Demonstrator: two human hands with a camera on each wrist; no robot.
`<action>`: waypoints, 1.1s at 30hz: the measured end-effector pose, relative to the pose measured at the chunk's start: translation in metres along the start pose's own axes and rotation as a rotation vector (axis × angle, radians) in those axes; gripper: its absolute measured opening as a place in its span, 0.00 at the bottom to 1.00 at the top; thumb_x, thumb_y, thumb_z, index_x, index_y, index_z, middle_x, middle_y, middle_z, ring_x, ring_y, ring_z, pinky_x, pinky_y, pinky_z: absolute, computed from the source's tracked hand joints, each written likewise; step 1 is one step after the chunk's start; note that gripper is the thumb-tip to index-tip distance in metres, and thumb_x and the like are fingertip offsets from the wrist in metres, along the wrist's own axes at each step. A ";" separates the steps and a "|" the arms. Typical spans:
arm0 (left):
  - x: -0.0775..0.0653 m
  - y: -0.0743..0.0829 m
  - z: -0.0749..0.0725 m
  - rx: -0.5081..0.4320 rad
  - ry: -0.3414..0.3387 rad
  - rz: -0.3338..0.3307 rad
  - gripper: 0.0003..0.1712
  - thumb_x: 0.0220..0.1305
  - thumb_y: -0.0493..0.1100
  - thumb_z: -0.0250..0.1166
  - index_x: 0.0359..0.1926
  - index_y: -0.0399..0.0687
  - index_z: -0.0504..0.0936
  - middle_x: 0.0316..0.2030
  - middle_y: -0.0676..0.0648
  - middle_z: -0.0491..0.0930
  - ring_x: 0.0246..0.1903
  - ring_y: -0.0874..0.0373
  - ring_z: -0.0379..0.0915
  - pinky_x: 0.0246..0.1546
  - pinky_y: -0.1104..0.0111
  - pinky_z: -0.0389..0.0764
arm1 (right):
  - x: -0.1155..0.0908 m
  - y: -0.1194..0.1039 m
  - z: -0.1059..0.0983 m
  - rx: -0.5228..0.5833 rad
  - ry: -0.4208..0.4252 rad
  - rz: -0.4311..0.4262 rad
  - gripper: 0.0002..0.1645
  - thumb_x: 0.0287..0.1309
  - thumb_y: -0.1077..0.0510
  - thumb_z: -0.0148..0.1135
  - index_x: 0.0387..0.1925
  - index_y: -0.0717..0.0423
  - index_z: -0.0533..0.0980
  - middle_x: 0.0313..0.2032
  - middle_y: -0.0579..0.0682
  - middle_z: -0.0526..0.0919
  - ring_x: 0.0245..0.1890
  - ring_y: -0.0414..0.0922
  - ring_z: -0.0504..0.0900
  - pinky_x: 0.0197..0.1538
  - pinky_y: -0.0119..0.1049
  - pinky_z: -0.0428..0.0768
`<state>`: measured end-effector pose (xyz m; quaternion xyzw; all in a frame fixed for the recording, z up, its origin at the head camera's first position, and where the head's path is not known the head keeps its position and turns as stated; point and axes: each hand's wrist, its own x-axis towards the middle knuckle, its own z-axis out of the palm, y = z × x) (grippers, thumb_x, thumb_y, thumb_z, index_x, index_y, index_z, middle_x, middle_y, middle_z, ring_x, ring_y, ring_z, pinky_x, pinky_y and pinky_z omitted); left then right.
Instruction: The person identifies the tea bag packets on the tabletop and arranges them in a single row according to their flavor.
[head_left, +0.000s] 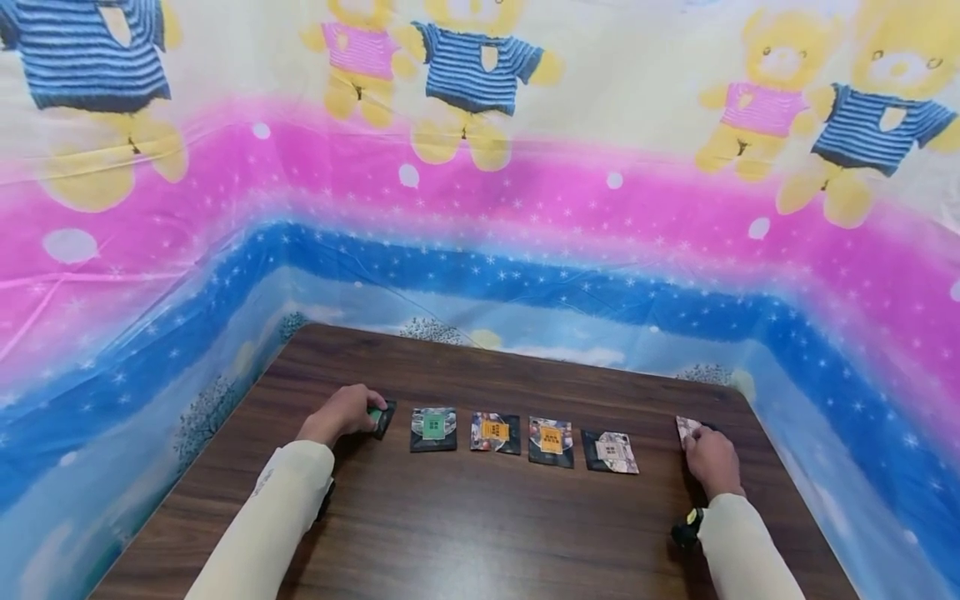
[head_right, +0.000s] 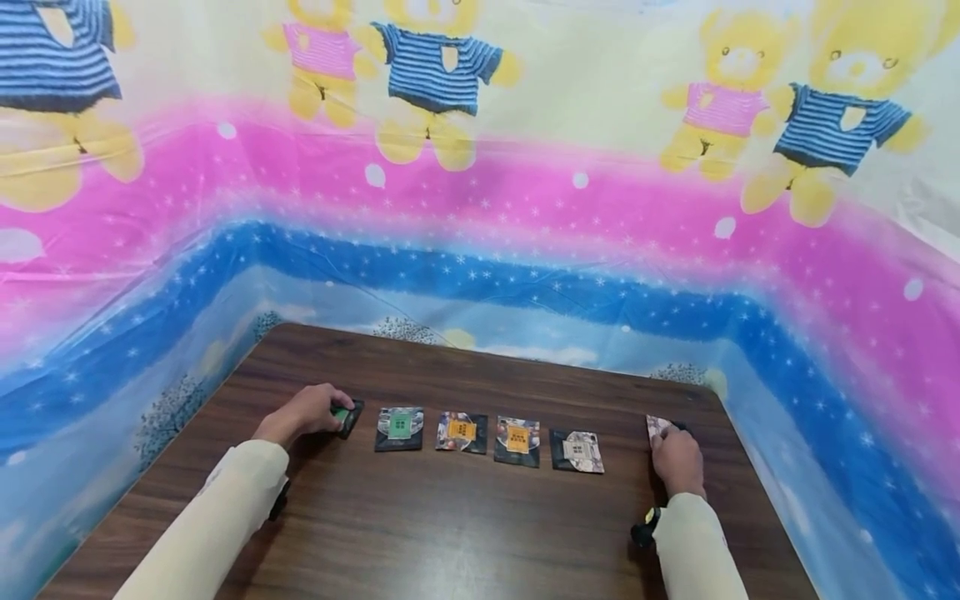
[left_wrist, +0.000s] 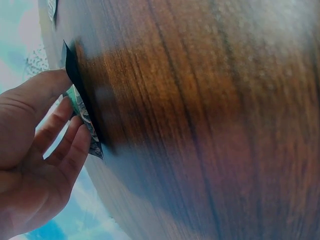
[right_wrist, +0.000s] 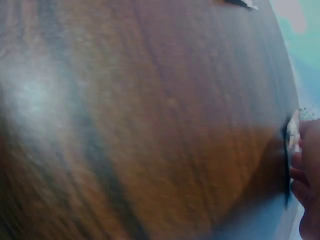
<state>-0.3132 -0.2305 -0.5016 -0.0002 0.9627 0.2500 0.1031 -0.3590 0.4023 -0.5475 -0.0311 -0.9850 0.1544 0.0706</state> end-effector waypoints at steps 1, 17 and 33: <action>0.000 0.000 0.001 0.005 0.001 0.001 0.19 0.61 0.33 0.70 0.53 0.49 0.87 0.58 0.35 0.78 0.44 0.47 0.72 0.46 0.56 0.78 | -0.001 0.000 0.002 0.004 0.027 0.014 0.21 0.73 0.58 0.49 0.49 0.76 0.76 0.42 0.74 0.80 0.45 0.70 0.79 0.51 0.64 0.76; 0.003 0.000 0.000 0.026 -0.008 0.014 0.19 0.62 0.33 0.69 0.54 0.48 0.86 0.59 0.35 0.78 0.45 0.48 0.73 0.47 0.56 0.78 | 0.004 -0.002 -0.006 -0.104 -0.083 -0.052 0.24 0.68 0.60 0.54 0.59 0.71 0.75 0.54 0.77 0.76 0.57 0.72 0.71 0.62 0.68 0.67; -0.001 0.002 -0.001 0.035 -0.010 0.025 0.19 0.64 0.32 0.68 0.56 0.46 0.85 0.61 0.33 0.76 0.46 0.47 0.74 0.46 0.56 0.77 | -0.006 0.003 -0.007 0.042 -0.210 -0.064 0.27 0.65 0.57 0.60 0.63 0.63 0.74 0.61 0.79 0.66 0.59 0.74 0.66 0.65 0.71 0.62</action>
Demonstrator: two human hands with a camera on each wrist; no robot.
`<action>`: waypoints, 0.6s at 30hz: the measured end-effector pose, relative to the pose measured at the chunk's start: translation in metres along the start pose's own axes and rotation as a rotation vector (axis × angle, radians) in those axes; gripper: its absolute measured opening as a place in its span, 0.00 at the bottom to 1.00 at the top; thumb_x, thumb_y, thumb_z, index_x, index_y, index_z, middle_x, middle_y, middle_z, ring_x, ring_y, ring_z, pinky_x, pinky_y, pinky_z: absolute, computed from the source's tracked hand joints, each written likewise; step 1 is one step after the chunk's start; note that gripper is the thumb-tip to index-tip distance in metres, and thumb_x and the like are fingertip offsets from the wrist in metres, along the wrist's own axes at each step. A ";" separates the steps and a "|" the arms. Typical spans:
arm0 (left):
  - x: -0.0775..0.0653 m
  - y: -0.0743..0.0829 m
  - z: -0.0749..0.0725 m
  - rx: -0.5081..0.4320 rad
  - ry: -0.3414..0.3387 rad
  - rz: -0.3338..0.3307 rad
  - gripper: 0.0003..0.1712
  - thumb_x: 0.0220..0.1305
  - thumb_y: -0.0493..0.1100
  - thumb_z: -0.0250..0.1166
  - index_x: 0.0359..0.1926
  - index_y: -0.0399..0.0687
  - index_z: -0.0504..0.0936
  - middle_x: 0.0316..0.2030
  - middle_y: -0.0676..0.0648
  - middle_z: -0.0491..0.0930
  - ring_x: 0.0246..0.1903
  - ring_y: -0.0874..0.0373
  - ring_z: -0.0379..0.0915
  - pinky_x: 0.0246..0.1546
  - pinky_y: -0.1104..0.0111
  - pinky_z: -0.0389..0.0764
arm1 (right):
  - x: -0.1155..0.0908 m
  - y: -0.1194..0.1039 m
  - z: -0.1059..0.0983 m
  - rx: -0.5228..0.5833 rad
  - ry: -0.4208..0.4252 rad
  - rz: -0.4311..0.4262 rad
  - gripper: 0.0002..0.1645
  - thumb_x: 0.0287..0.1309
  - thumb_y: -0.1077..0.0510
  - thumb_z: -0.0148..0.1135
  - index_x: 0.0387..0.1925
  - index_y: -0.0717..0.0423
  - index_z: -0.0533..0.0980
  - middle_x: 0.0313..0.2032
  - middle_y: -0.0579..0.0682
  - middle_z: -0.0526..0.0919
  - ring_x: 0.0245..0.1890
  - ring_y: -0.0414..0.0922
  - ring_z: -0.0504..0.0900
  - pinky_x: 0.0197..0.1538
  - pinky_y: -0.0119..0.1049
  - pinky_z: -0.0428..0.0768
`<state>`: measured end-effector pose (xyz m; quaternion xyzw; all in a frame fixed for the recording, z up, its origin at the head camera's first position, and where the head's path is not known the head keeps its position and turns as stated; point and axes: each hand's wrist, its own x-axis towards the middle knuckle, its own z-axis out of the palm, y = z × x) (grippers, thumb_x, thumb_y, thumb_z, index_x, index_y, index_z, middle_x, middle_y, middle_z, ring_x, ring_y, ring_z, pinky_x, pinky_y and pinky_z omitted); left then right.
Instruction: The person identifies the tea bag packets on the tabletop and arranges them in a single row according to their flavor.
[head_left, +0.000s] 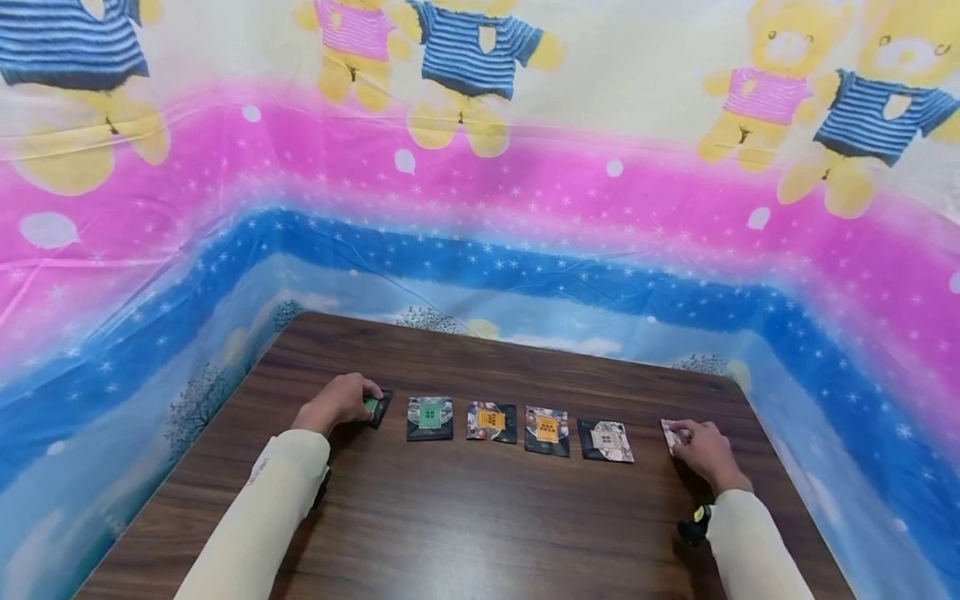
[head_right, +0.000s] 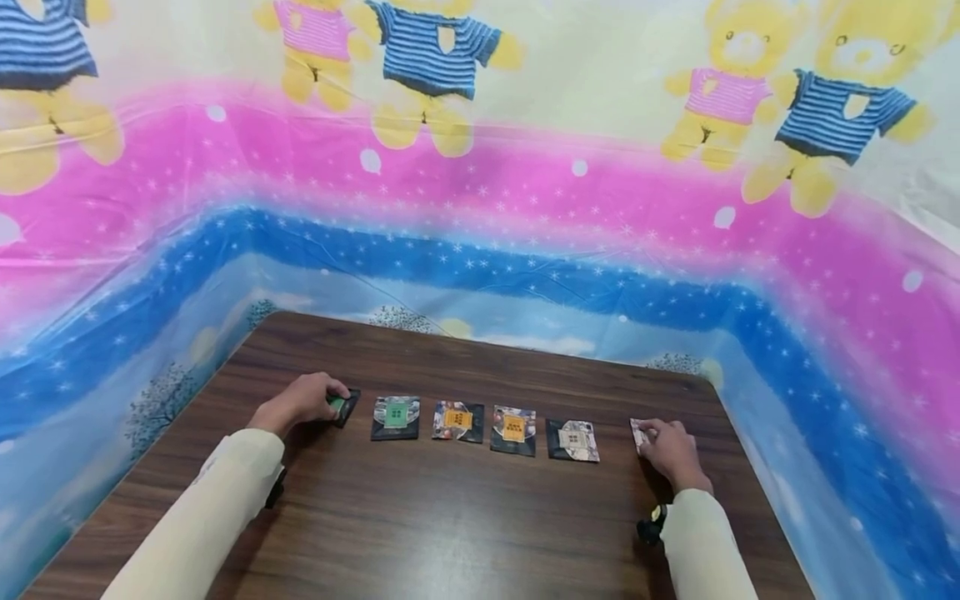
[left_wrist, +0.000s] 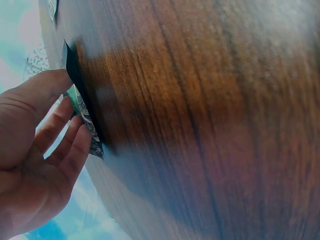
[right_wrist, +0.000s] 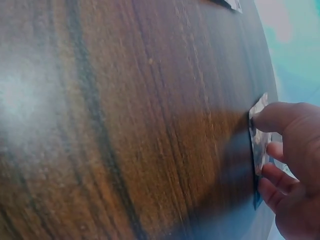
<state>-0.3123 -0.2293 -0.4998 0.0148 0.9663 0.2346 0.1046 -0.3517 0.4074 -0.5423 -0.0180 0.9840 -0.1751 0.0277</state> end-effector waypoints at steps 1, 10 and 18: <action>0.000 0.000 0.000 0.003 -0.001 0.001 0.19 0.63 0.32 0.68 0.56 0.46 0.85 0.61 0.33 0.76 0.46 0.47 0.74 0.46 0.56 0.77 | 0.000 -0.001 0.000 0.011 -0.008 0.002 0.27 0.64 0.57 0.60 0.63 0.63 0.74 0.61 0.78 0.65 0.58 0.74 0.66 0.64 0.71 0.62; 0.002 0.000 0.002 -0.007 -0.007 -0.010 0.19 0.62 0.31 0.68 0.54 0.46 0.86 0.60 0.33 0.77 0.46 0.47 0.73 0.45 0.56 0.77 | -0.002 -0.004 0.007 0.070 -0.047 0.019 0.27 0.62 0.58 0.62 0.62 0.60 0.75 0.61 0.76 0.66 0.60 0.71 0.64 0.65 0.69 0.60; 0.005 -0.002 0.004 -0.012 0.008 -0.008 0.19 0.61 0.31 0.68 0.54 0.46 0.86 0.60 0.32 0.76 0.47 0.45 0.73 0.47 0.55 0.77 | -0.005 -0.015 0.013 0.068 -0.024 -0.010 0.26 0.59 0.60 0.63 0.61 0.59 0.78 0.58 0.73 0.72 0.60 0.69 0.66 0.66 0.66 0.56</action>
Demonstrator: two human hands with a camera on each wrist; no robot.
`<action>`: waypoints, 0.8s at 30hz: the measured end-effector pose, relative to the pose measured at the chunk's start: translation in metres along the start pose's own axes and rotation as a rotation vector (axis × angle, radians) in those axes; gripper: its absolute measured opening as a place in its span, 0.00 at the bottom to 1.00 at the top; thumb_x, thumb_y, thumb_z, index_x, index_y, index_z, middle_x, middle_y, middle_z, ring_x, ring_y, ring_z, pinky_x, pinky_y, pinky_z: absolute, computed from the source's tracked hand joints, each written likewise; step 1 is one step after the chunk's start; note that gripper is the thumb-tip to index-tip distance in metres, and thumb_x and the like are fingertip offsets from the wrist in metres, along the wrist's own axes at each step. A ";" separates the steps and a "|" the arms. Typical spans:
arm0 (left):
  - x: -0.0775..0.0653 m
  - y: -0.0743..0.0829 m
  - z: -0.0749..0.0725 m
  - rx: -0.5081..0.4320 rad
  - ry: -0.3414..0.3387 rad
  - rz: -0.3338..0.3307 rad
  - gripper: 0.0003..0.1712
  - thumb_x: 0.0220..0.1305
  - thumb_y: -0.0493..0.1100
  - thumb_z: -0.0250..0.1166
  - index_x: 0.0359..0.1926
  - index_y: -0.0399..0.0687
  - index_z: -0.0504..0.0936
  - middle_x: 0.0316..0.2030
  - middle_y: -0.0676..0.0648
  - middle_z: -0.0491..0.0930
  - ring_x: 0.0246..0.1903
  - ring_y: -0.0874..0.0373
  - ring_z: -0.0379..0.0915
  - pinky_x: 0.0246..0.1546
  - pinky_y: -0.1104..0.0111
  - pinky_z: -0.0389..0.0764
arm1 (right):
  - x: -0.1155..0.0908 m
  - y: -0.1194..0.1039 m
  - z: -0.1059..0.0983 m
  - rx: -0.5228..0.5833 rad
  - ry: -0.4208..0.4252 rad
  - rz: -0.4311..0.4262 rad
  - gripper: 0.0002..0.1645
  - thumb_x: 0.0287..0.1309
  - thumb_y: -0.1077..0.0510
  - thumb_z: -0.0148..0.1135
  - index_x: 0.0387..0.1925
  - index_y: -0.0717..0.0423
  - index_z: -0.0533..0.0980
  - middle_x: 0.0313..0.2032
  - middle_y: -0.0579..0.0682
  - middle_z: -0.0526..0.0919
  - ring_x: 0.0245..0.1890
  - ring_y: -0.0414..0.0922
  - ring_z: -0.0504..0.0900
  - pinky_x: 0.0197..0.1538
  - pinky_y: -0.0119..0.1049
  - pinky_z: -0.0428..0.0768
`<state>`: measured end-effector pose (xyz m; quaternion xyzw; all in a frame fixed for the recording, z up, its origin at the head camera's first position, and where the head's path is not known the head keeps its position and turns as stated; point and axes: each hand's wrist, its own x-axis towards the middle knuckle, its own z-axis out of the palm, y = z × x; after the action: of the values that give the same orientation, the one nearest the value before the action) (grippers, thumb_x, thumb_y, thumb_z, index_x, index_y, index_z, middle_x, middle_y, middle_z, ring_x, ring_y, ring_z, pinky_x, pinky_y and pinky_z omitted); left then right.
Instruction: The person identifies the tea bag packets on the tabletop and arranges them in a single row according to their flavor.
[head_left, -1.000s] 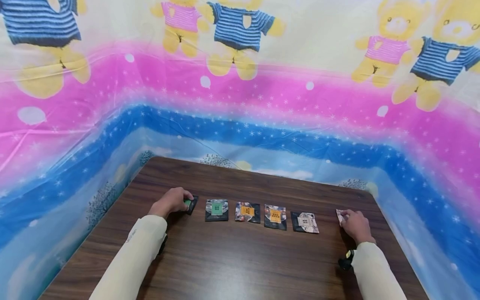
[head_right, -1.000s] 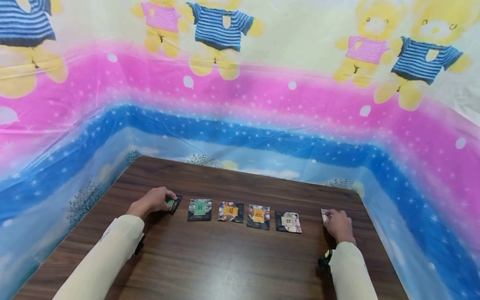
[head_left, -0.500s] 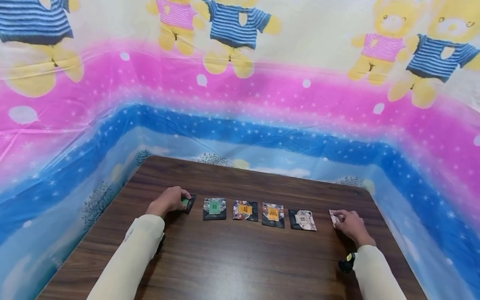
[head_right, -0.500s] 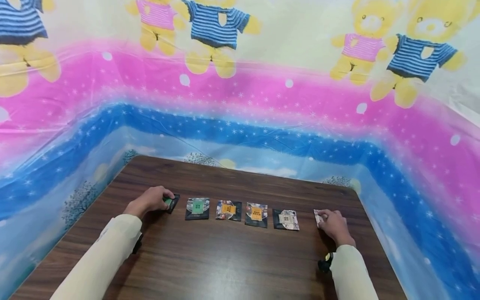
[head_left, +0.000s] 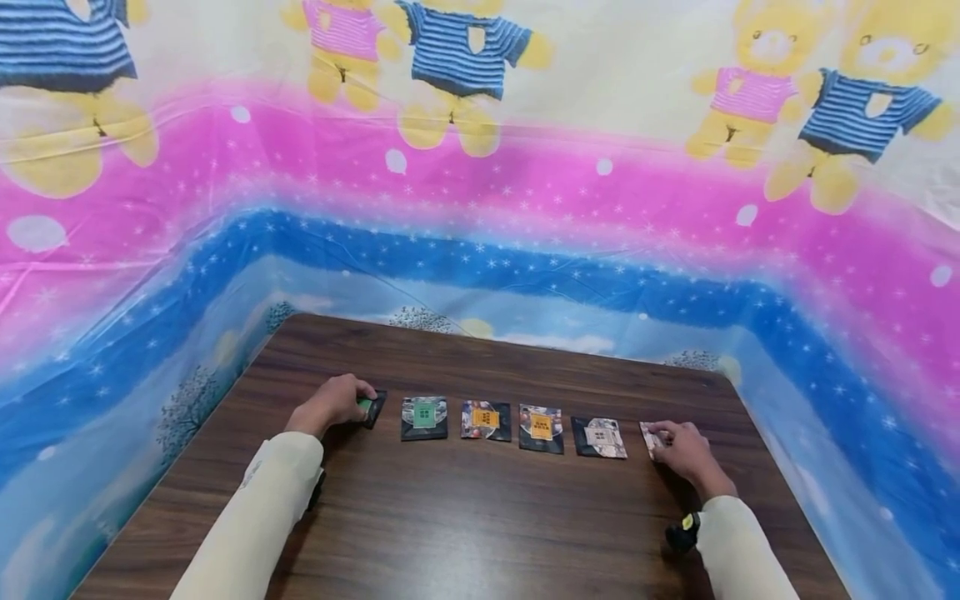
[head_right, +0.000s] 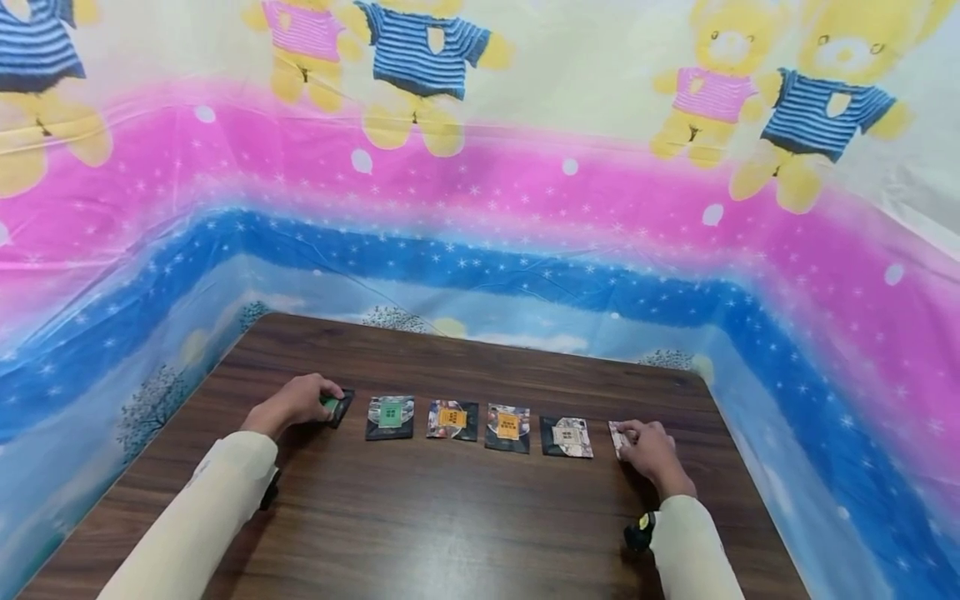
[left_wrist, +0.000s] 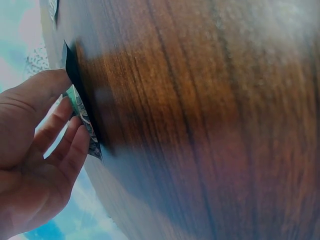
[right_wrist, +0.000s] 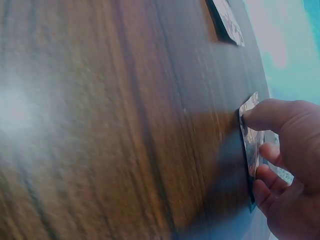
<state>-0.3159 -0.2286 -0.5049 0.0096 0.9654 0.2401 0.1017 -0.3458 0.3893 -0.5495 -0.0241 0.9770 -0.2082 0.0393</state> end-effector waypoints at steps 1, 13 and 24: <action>0.000 0.000 0.000 0.000 0.001 0.000 0.19 0.61 0.31 0.68 0.54 0.46 0.86 0.60 0.32 0.76 0.47 0.45 0.73 0.47 0.55 0.77 | -0.001 -0.002 0.001 0.002 0.001 0.001 0.26 0.59 0.60 0.63 0.61 0.58 0.78 0.58 0.73 0.72 0.60 0.68 0.67 0.65 0.65 0.57; 0.000 -0.001 -0.001 -0.009 -0.015 -0.003 0.19 0.61 0.30 0.68 0.53 0.45 0.85 0.60 0.31 0.75 0.47 0.45 0.73 0.46 0.55 0.78 | -0.004 -0.021 0.011 -0.017 0.023 -0.034 0.23 0.59 0.59 0.65 0.57 0.57 0.79 0.56 0.72 0.74 0.59 0.67 0.69 0.63 0.63 0.60; 0.001 -0.001 -0.003 0.019 -0.029 0.014 0.18 0.61 0.30 0.67 0.52 0.42 0.84 0.57 0.33 0.73 0.45 0.46 0.71 0.45 0.55 0.77 | -0.001 -0.033 0.015 -0.022 0.036 -0.064 0.22 0.60 0.59 0.64 0.57 0.57 0.80 0.52 0.68 0.77 0.54 0.62 0.71 0.60 0.61 0.61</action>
<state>-0.3172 -0.2305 -0.5026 0.0210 0.9659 0.2316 0.1138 -0.3420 0.3530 -0.5498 -0.0521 0.9785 -0.1990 0.0147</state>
